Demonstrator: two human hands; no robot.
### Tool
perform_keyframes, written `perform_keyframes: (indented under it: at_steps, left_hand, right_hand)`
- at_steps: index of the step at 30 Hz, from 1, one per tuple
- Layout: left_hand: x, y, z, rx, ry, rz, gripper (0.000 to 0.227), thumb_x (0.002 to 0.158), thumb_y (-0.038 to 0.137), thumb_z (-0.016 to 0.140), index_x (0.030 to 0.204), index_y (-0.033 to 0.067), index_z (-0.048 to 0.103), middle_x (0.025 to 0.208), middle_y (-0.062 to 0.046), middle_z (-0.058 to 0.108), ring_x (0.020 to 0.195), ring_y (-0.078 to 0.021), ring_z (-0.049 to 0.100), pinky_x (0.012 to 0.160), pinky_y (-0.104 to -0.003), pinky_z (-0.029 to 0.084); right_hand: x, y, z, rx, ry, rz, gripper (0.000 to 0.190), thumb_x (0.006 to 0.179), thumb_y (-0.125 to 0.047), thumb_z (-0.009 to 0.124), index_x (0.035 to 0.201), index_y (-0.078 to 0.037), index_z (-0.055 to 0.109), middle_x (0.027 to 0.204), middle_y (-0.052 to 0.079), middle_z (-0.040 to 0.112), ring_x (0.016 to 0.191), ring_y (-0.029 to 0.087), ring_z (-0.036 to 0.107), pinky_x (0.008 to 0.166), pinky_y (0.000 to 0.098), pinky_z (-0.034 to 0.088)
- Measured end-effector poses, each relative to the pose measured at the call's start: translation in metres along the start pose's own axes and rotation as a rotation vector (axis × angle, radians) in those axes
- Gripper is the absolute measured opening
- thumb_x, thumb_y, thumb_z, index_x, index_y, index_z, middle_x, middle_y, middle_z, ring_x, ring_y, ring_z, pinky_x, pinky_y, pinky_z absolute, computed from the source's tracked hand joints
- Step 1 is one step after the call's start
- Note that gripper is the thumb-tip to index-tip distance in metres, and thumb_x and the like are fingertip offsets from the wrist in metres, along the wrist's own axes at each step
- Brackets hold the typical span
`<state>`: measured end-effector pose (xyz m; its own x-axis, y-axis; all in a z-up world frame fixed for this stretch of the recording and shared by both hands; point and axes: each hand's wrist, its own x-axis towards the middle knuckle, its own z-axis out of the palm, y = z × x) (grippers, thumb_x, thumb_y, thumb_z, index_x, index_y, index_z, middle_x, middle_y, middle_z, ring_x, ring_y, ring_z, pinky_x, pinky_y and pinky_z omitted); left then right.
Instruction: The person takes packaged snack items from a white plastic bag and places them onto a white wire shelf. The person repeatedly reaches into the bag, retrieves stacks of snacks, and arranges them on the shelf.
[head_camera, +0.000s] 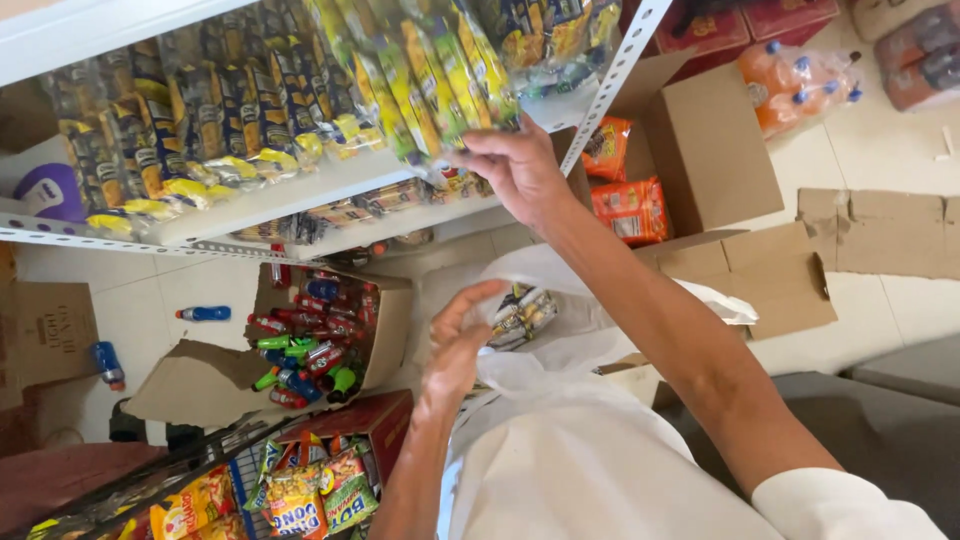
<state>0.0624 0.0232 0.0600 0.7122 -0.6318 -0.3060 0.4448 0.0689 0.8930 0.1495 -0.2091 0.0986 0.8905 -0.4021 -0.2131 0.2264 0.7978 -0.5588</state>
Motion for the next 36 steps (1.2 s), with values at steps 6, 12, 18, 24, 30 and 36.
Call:
perform_keyframes:
  at_steps: [6,12,18,24,30,36]
  left_hand:
    - [-0.04,0.018,-0.018,-0.098,-0.083,-0.038,0.057,0.078,-0.013,0.05,0.133,-0.0061,0.065,0.136,-0.016,0.067,0.13,-0.0222,0.06,0.117,-0.035,0.04]
    - [-0.048,0.017,-0.026,-0.147,-0.08,-0.015,0.061,0.076,-0.016,0.051,0.135,-0.0084,0.063,0.14,-0.02,0.065,0.136,-0.0258,0.057,0.119,-0.039,0.038]
    - [-0.03,0.025,-0.011,-0.158,-0.009,-0.07,0.057,0.08,-0.014,0.057,0.136,-0.0049,0.062,0.14,-0.017,0.066,0.135,-0.0221,0.056,0.116,-0.036,0.039]
    - [0.006,-0.04,0.001,-0.278,-0.065,-0.214,0.056,0.081,-0.01,0.057,0.136,-0.0006,0.064,0.137,-0.012,0.068,0.111,-0.014,0.064,0.097,-0.026,0.049]
    - [0.02,-0.081,-0.009,-0.311,-0.085,-0.309,0.058,0.08,-0.012,0.06,0.137,-0.0039,0.066,0.139,-0.015,0.069,0.094,-0.017,0.049,0.074,-0.026,0.038]
    - [0.012,-0.119,-0.045,-0.318,-0.115,-0.26,0.059,0.072,-0.008,0.056,0.13,-0.003,0.067,0.132,-0.013,0.07,0.119,-0.0189,0.065,0.104,-0.029,0.048]
  right_hand:
    - [0.023,0.015,-0.009,0.043,0.108,-0.032,0.092,0.072,0.014,0.073,0.139,0.0,0.011,0.104,0.025,0.066,0.098,0.036,0.069,0.096,0.0588,0.056]
    - [0.034,0.025,-0.009,0.083,0.04,-0.053,0.062,0.075,0.013,0.076,0.124,0.013,0.038,0.103,0.025,0.069,0.094,0.036,0.074,0.09,0.0537,0.061]
    - [0.037,0.031,-0.017,0.11,0.031,-0.07,0.057,0.076,0.011,0.077,0.123,0.01,0.044,0.098,0.02,0.071,0.09,0.033,0.074,0.085,0.0516,0.067]
    - [0.049,0.034,-0.025,0.11,0.008,-0.029,0.028,0.081,0.01,0.076,0.107,0.01,0.065,0.099,0.019,0.072,0.091,0.033,0.073,0.087,0.0489,0.065]
    - [0.054,0.032,-0.013,0.169,-0.001,-0.04,0.016,0.08,0.004,0.079,0.093,0.004,0.071,0.098,0.012,0.071,0.094,0.026,0.071,0.094,0.0516,0.06]
    - [0.072,0.037,0.0,0.209,0.072,-0.043,0.023,0.076,-0.003,0.085,0.095,0.001,0.071,0.101,0.01,0.068,0.099,0.03,0.069,0.094,0.0501,0.06]
